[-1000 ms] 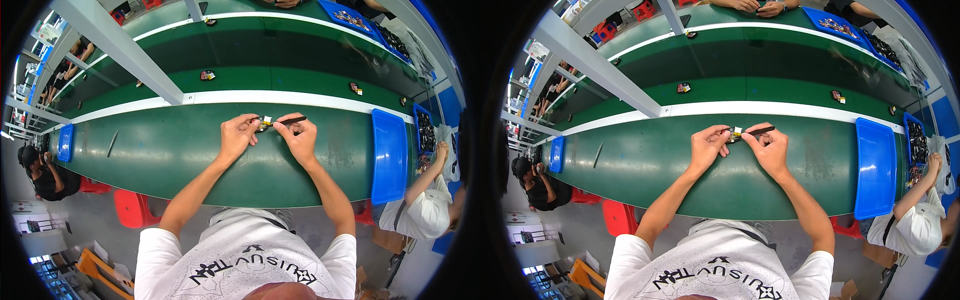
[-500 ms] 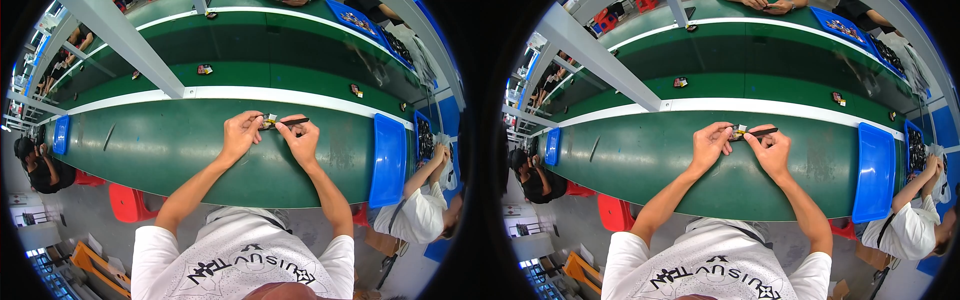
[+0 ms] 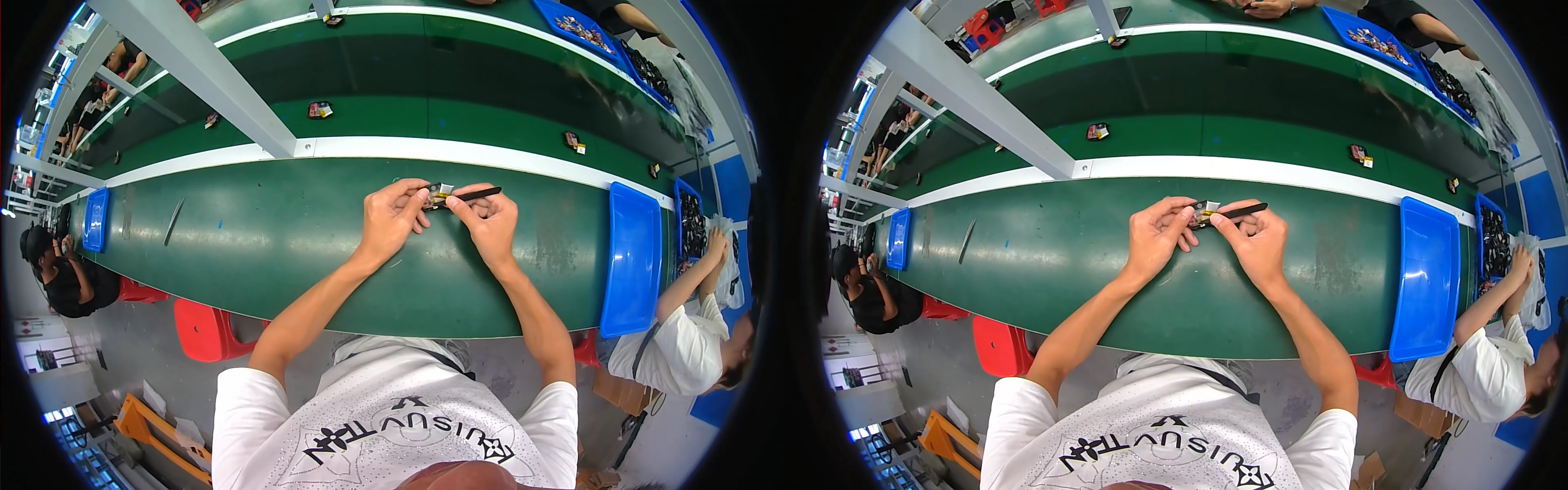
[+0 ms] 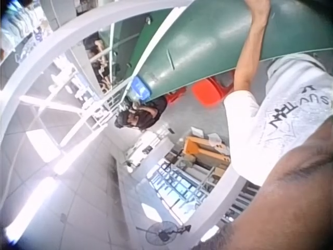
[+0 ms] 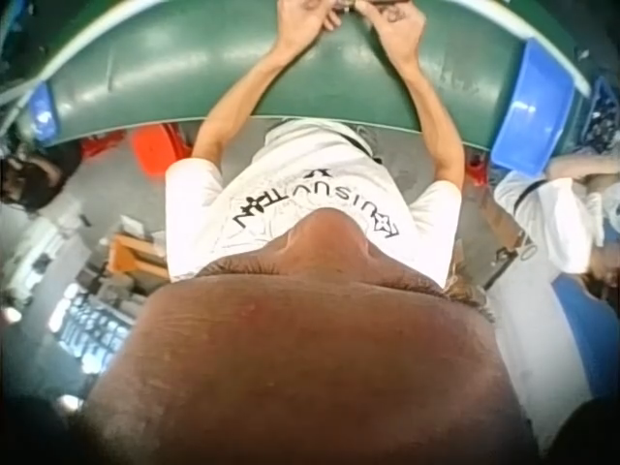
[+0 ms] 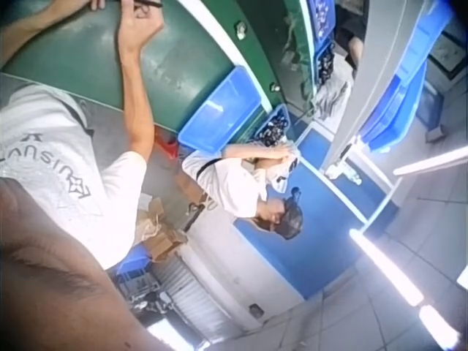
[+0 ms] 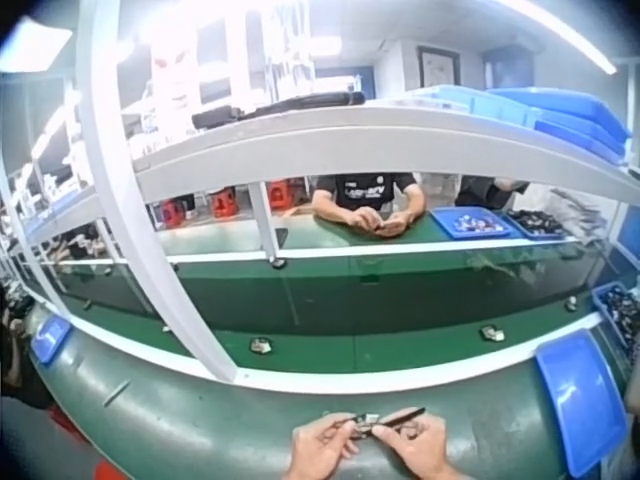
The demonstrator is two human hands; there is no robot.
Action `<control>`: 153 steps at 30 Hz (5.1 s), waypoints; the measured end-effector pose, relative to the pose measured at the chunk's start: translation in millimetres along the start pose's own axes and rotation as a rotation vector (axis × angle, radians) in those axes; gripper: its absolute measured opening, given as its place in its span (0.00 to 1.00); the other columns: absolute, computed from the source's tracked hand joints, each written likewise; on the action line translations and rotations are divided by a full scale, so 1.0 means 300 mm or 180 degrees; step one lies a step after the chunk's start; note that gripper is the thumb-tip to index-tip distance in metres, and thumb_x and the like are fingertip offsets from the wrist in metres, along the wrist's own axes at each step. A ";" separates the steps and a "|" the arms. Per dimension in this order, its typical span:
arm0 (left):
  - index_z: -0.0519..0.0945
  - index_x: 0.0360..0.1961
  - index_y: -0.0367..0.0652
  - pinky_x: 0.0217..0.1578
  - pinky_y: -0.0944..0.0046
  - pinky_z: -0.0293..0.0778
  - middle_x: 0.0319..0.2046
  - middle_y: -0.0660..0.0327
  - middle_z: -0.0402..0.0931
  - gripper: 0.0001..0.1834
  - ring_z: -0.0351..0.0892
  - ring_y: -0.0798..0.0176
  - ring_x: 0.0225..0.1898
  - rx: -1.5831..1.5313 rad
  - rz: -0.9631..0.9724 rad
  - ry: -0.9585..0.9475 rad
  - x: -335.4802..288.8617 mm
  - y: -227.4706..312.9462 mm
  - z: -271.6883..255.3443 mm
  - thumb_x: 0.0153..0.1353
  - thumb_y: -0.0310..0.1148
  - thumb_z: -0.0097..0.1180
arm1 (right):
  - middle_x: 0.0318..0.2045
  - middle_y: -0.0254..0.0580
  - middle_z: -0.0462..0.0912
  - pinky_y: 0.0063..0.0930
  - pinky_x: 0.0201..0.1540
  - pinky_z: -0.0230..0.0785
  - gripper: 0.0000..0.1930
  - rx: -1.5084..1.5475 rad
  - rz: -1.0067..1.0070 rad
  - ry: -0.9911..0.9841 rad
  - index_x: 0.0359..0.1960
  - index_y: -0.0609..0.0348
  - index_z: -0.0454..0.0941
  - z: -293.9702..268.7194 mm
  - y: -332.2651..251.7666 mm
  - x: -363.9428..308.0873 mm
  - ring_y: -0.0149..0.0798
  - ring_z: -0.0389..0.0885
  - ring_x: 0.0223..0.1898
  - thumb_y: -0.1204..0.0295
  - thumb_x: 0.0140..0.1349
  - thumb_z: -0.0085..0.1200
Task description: Manually assembling small electronic components on a production line using a precision tool.
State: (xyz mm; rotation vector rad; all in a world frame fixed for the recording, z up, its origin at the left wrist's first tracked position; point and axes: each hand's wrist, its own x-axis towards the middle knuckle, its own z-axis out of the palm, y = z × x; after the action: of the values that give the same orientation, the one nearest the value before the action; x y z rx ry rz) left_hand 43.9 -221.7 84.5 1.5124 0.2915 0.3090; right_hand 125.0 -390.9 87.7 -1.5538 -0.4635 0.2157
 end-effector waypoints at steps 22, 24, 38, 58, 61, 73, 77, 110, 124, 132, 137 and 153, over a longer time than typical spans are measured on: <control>0.82 0.48 0.26 0.24 0.69 0.82 0.29 0.53 0.86 0.10 0.87 0.64 0.25 0.0522 0.0771 0.0340 -0.012 -0.008 0.036 0.69 0.22 0.59 | 0.36 0.50 0.88 0.25 0.44 0.82 0.05 0.0689 0.0971 -0.0067 0.39 0.72 0.81 -0.027 -0.064 0.018 0.37 0.89 0.39 0.84 0.63 0.63; 0.82 0.48 0.26 0.24 0.69 0.82 0.28 0.53 0.86 0.10 0.86 0.64 0.25 0.0506 0.0748 0.0349 -0.012 -0.006 0.037 0.69 0.23 0.59 | 0.36 0.50 0.88 0.25 0.45 0.82 0.05 0.0692 0.0984 -0.0067 0.39 0.72 0.82 -0.029 -0.067 0.018 0.37 0.89 0.39 0.84 0.63 0.63; 0.82 0.51 0.27 0.20 0.70 0.79 0.32 0.54 0.83 0.16 0.83 0.66 0.22 -0.0639 -0.0308 -0.0511 0.033 -0.013 -0.010 0.74 0.33 0.57 | 0.30 0.39 0.86 0.13 0.29 0.69 0.07 0.0651 0.0325 -0.0179 0.39 0.69 0.81 -0.056 -0.026 0.019 0.21 0.80 0.28 0.83 0.62 0.66; 0.82 0.51 0.26 0.19 0.69 0.79 0.30 0.55 0.82 0.14 0.83 0.65 0.22 -0.0794 -0.0327 -0.0610 0.036 -0.002 0.006 0.72 0.28 0.57 | 0.27 0.33 0.85 0.16 0.19 0.52 0.05 -0.0239 -0.0779 -0.0152 0.33 0.65 0.87 -0.081 -0.015 0.001 0.16 0.63 0.16 0.82 0.56 0.71; 0.82 0.51 0.26 0.19 0.69 0.79 0.30 0.55 0.81 0.14 0.83 0.64 0.22 -0.0782 -0.0325 -0.0612 0.039 -0.005 0.002 0.72 0.28 0.57 | 0.26 0.33 0.86 0.17 0.19 0.53 0.05 -0.0454 -0.0929 -0.0154 0.32 0.63 0.87 -0.078 -0.015 -0.002 0.17 0.64 0.15 0.81 0.55 0.72; 0.82 0.50 0.26 0.19 0.69 0.79 0.29 0.56 0.81 0.13 0.84 0.64 0.22 -0.0811 -0.0373 -0.0572 0.039 -0.008 0.017 0.72 0.27 0.57 | 0.22 0.32 0.84 0.18 0.18 0.53 0.06 -0.0708 -0.1117 -0.0110 0.32 0.60 0.88 -0.085 -0.017 -0.003 0.18 0.63 0.14 0.79 0.54 0.73; 0.82 0.49 0.25 0.19 0.69 0.79 0.28 0.56 0.81 0.13 0.83 0.64 0.21 -0.0711 -0.0336 -0.0546 0.040 -0.013 0.023 0.72 0.27 0.58 | 0.20 0.31 0.82 0.19 0.18 0.51 0.06 -0.0755 -0.1116 -0.0156 0.32 0.61 0.87 -0.091 -0.019 0.004 0.18 0.62 0.13 0.79 0.54 0.73; 0.83 0.46 0.26 0.18 0.70 0.76 0.27 0.54 0.83 0.12 0.82 0.66 0.20 -0.0476 -0.0405 -0.0272 0.039 -0.012 0.031 0.71 0.26 0.58 | 0.21 0.33 0.85 0.23 0.18 0.55 0.08 -0.1168 -0.1549 -0.0271 0.32 0.57 0.88 -0.080 -0.014 0.002 0.23 0.62 0.11 0.79 0.51 0.73; 0.80 0.53 0.26 0.22 0.70 0.79 0.33 0.53 0.84 0.15 0.83 0.67 0.25 -0.0488 -0.0354 -0.0698 0.043 -0.015 0.021 0.70 0.26 0.59 | 0.29 0.35 0.91 0.21 0.19 0.56 0.08 -0.1246 -0.2203 -0.0348 0.30 0.56 0.86 -0.076 -0.019 0.010 0.24 0.63 0.11 0.82 0.50 0.72; 0.80 0.52 0.27 0.22 0.70 0.79 0.27 0.57 0.84 0.14 0.82 0.70 0.24 -0.0119 -0.0178 -0.0264 0.014 -0.016 0.064 0.69 0.23 0.61 | 0.28 0.32 0.90 0.24 0.20 0.57 0.08 -0.1476 -0.2297 -0.0386 0.31 0.54 0.86 -0.068 -0.021 0.004 0.29 0.81 0.19 0.82 0.51 0.70; 0.81 0.48 0.27 0.22 0.70 0.79 0.25 0.57 0.84 0.10 0.81 0.72 0.22 -0.0018 -0.0036 -0.0019 0.010 -0.025 0.081 0.68 0.22 0.60 | 0.29 0.33 0.91 0.22 0.20 0.56 0.08 -0.1467 -0.2372 -0.0354 0.30 0.56 0.86 -0.064 -0.003 0.008 0.25 0.70 0.13 0.81 0.51 0.72; 0.80 0.47 0.28 0.27 0.68 0.82 0.30 0.57 0.83 0.11 0.87 0.64 0.26 0.0862 0.0419 0.0826 0.388 0.008 -0.045 0.67 0.25 0.61 | 0.20 0.34 0.83 0.24 0.18 0.57 0.09 -0.1108 -0.1710 0.0205 0.35 0.57 0.88 -0.084 -0.015 0.042 0.26 0.62 0.11 0.77 0.52 0.73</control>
State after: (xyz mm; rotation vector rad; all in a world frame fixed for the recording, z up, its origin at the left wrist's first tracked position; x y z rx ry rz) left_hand 146.5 -165.4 86.7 1.7639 0.4544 0.5919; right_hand 146.2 -408.6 95.3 -1.7027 -0.8807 -0.3454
